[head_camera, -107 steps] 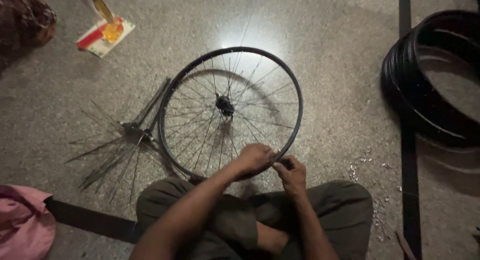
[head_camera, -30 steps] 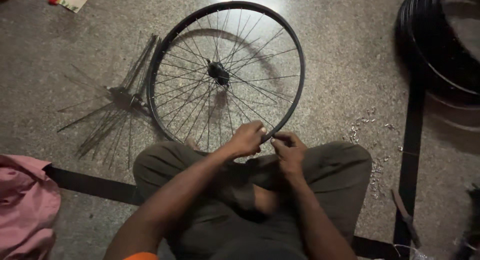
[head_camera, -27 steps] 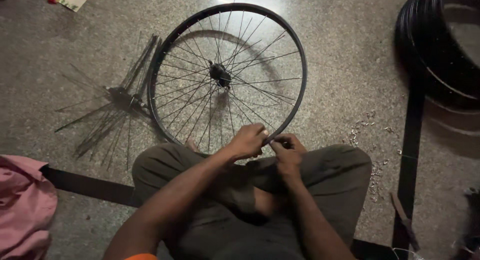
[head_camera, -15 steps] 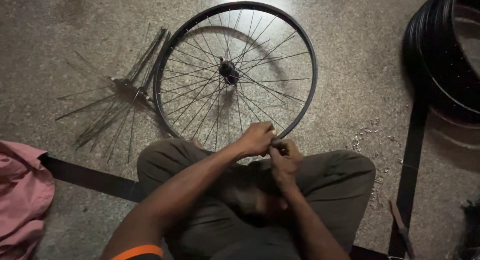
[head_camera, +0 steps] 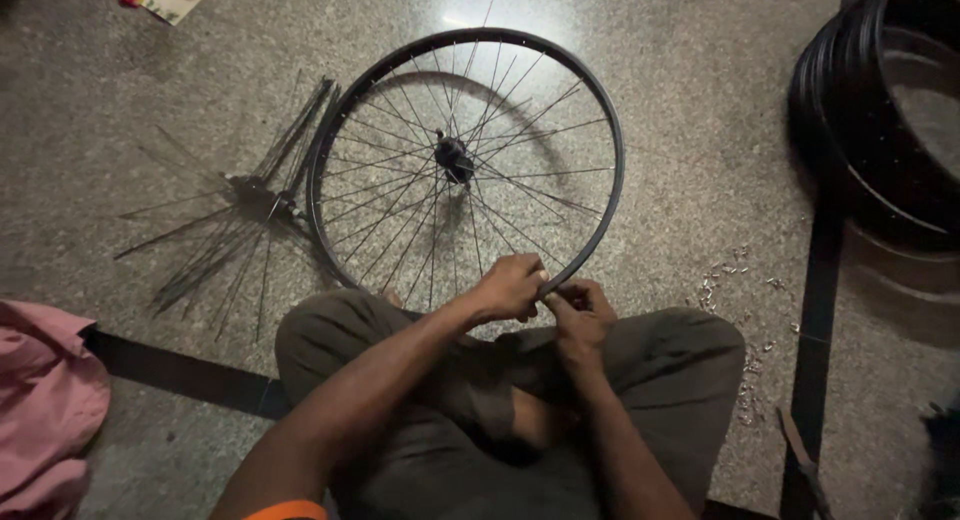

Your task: The person sits on the floor and installs bicycle spokes into a wheel rim, threading them through the rim holes and into the hub. They then secure each spoke with a nipple, tightening it by hand to build the wheel structure.

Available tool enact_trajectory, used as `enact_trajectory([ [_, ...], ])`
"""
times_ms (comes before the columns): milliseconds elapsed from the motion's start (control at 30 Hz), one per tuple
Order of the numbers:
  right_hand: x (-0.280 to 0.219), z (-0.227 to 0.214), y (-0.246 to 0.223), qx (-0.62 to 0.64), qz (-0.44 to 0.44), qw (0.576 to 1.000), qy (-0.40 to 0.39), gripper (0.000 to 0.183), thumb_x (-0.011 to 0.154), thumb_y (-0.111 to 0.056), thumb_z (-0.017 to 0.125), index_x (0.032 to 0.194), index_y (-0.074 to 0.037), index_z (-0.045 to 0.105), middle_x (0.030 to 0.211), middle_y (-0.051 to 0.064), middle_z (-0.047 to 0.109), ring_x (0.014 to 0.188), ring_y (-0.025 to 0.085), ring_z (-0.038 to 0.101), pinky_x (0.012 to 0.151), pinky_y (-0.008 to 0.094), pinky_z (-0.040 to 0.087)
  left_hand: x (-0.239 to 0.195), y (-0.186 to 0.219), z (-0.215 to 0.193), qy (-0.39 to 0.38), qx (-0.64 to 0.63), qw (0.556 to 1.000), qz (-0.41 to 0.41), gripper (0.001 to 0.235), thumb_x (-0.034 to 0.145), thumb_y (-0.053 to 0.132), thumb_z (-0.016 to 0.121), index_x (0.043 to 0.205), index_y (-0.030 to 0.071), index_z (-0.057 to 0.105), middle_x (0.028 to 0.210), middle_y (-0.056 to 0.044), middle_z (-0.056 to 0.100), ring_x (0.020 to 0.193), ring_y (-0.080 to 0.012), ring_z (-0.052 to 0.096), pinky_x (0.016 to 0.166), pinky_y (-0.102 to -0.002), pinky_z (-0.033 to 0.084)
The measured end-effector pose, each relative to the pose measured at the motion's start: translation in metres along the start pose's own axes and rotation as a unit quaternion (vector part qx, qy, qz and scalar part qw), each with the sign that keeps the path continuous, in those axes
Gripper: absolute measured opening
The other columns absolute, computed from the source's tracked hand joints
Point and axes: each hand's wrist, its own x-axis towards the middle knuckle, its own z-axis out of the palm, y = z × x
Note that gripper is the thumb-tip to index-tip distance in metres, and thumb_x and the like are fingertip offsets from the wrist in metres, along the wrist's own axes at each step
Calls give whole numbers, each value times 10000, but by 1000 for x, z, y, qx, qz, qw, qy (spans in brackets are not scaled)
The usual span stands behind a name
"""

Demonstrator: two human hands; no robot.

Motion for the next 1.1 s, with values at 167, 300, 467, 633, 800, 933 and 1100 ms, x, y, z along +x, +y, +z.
enact_trajectory([
  [167, -8, 4, -3, -54, -97, 994, -13, 130, 885, -71, 751, 999, -33, 704, 903, 33, 688, 813, 123, 642, 718, 284, 522, 1, -1, 0, -7, -39, 999, -2, 256, 1021, 215, 533, 961, -26, 595, 736, -147, 668, 537, -231, 690, 434, -381, 569],
  [300, -10, 2, -5, -125, -100, 987, -14, 139, 877, -126, 758, 960, -36, 693, 819, 44, 671, 718, 130, 606, 642, 303, 501, -2, 2, -2, -16, -58, 998, -4, 249, 1024, 208, 532, 978, -28, 597, 749, -146, 674, 551, -227, 694, 444, -379, 576],
  [467, -7, 3, 5, -113, -65, 991, -12, 159, 865, -143, 759, 950, -41, 673, 797, 30, 667, 707, 105, 578, 637, 277, 498, -8, 9, -4, -8, -43, 999, -18, 247, 1025, 202, 541, 991, -35, 598, 752, -148, 676, 556, -232, 703, 449, -377, 592],
  [633, -7, -1, 4, -39, -59, 996, -47, 119, 893, -115, 750, 959, -34, 694, 821, 21, 637, 746, 87, 566, 654, 267, 480, -12, 15, -3, -6, -54, 998, -24, 241, 1026, 175, 549, 989, -58, 599, 762, -156, 672, 568, -237, 700, 445, -371, 579],
  [800, 13, -7, -5, -77, -3, 993, -93, 170, 775, -47, 838, 895, 4, 729, 806, 44, 690, 720, 114, 622, 644, 275, 507, -14, 15, -18, -79, -77, 993, -45, 192, 1017, 175, 524, 1020, 3, 610, 783, -119, 653, 622, -247, 671, 490, -366, 540],
  [933, 19, -8, -1, 56, 74, 982, -166, 165, 764, -5, 801, 911, 23, 733, 863, 61, 771, 785, 126, 726, 735, 264, 590, -6, 3, -12, -21, 108, 994, -17, 221, 970, 200, 633, 950, -16, 674, 841, -147, 681, 771, -313, 673, 663, -451, 557],
  [1100, 17, -13, 4, -2, 46, 981, -186, 168, 794, 9, 806, 954, 24, 757, 882, 81, 769, 796, 138, 704, 744, 284, 579, 10, -22, -16, -31, 287, 955, 73, 429, 1004, 391, 540, 925, 26, 751, 952, -228, 730, 914, -415, 679, 860, -509, 529],
])
